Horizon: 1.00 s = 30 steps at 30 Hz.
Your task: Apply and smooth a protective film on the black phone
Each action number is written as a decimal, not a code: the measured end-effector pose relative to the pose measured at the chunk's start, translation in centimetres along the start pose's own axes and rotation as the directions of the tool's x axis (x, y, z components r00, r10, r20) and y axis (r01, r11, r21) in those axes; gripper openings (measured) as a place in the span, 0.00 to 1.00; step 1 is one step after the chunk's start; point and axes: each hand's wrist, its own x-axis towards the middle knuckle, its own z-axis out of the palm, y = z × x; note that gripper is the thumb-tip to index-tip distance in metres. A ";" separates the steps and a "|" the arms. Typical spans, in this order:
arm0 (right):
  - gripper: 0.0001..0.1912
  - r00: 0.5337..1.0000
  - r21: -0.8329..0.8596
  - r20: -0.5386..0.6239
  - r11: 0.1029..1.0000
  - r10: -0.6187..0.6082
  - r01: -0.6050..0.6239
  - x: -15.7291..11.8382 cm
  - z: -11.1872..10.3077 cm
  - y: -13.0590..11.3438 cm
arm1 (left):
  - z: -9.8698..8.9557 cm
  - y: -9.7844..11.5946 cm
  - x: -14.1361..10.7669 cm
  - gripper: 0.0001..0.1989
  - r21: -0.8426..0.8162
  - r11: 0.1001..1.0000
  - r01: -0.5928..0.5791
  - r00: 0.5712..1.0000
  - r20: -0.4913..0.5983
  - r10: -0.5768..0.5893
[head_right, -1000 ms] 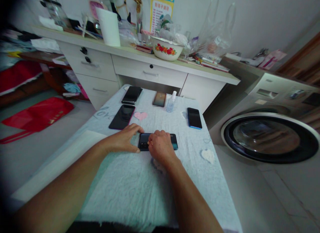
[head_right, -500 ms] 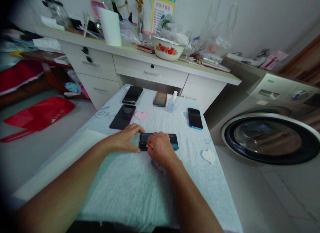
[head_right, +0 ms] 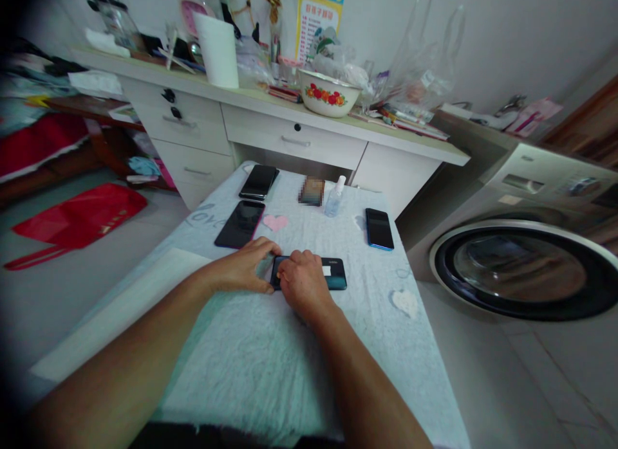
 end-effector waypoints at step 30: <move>0.08 0.994 0.031 0.105 0.999 0.038 -0.041 -1.0 -2.0 1.7 | -0.6 0.4 -0.1 0.29 -0.002 1.000 0.025 0.998 0.050 -0.024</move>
